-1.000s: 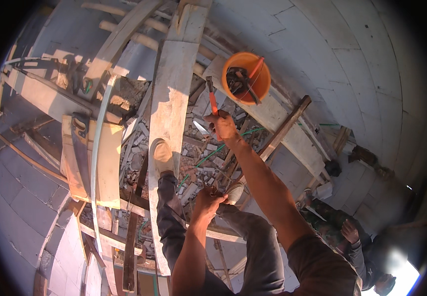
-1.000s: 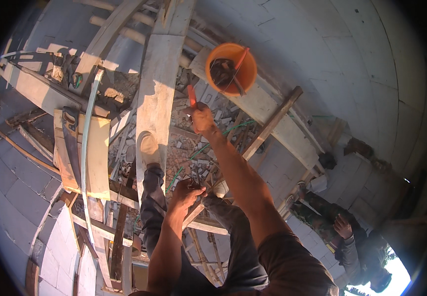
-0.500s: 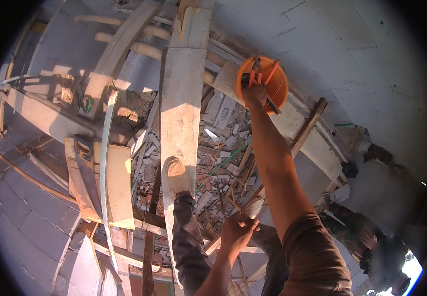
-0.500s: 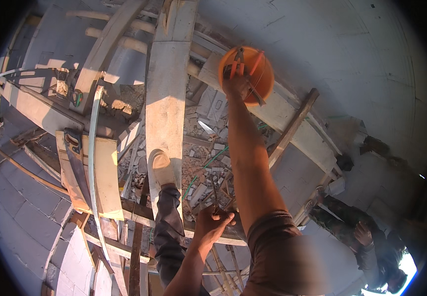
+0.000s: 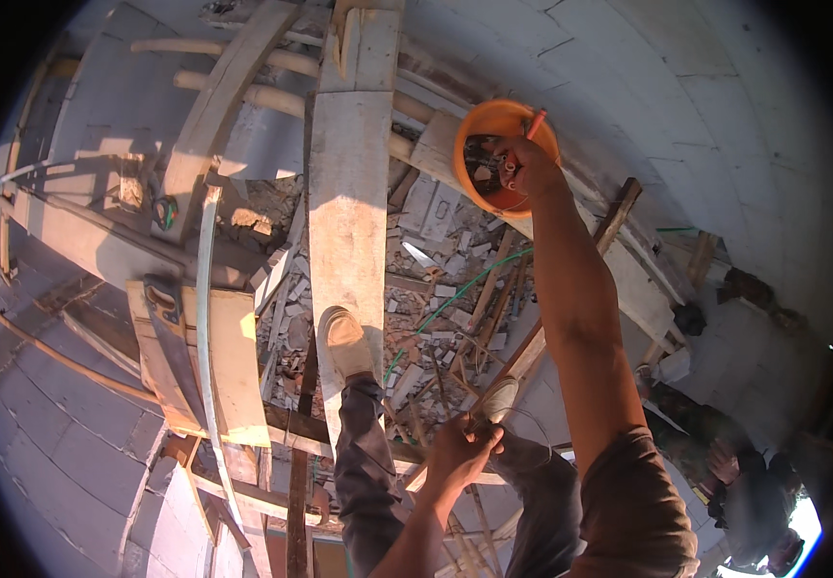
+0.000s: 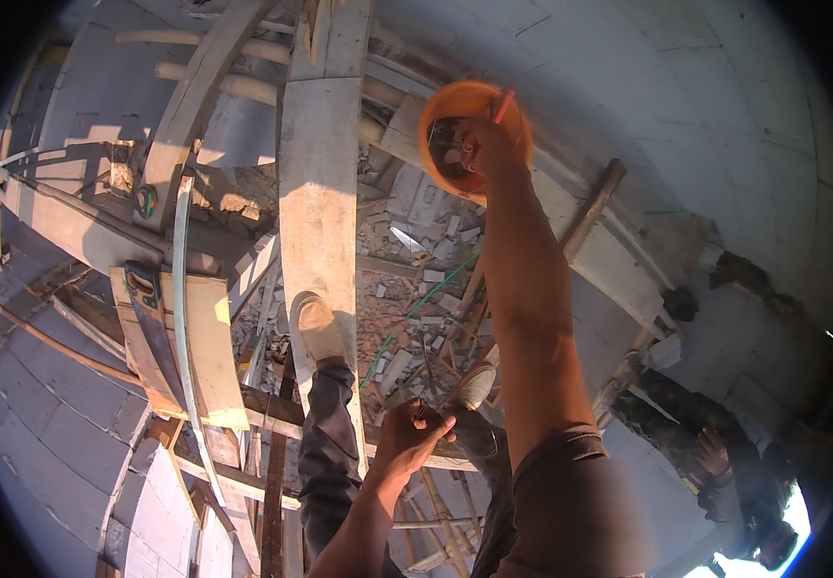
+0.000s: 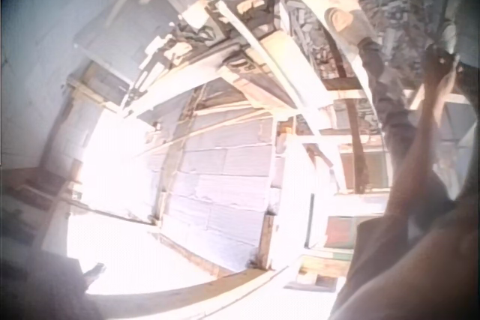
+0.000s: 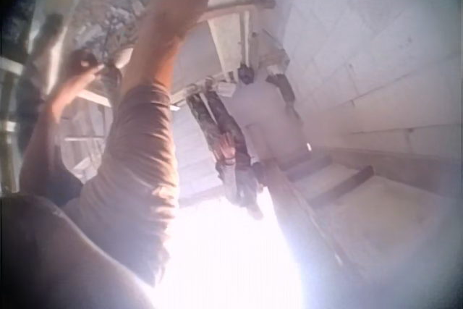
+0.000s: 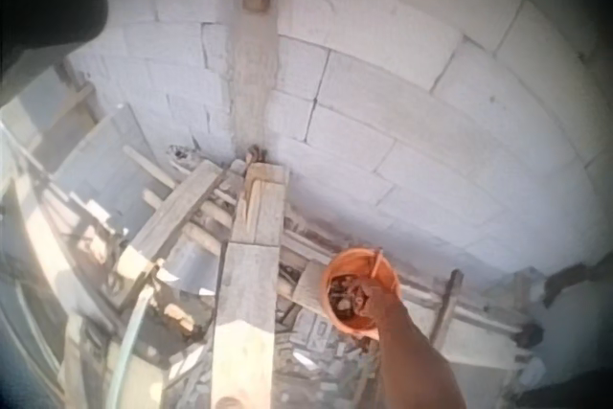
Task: The person secures metal rebar to a construction frame by twisting thin wire around the joints using pliers.
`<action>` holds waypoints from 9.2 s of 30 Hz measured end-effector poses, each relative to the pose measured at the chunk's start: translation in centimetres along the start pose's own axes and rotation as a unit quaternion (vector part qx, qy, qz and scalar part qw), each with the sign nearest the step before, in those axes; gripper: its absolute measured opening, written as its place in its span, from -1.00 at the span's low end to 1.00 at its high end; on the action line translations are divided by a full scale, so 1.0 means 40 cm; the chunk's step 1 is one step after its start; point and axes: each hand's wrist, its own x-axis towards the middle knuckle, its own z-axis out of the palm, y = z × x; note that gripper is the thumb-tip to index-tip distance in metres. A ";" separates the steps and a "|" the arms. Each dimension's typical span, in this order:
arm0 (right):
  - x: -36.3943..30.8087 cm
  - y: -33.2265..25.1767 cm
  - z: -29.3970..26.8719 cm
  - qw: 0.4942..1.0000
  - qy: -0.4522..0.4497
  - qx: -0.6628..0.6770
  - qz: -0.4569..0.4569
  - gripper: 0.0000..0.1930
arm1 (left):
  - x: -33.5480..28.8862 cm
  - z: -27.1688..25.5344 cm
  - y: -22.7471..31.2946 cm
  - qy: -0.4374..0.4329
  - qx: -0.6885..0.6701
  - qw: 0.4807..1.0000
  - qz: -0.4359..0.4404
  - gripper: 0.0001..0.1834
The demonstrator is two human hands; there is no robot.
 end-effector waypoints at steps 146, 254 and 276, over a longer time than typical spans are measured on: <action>-2.747 -0.208 -0.475 0.484 0.106 0.249 -0.832 -0.71 | -1.987 0.901 1.339 0.268 0.443 0.551 0.654 -0.85; -2.310 0.000 -0.297 0.725 0.316 -0.383 -0.477 -0.78 | -1.222 0.040 0.870 -0.023 0.618 0.655 0.435 -0.46; -2.320 -0.118 -0.379 0.849 0.268 -0.208 -0.404 -0.68 | -1.180 -0.093 0.826 -0.081 0.590 0.669 0.446 -0.68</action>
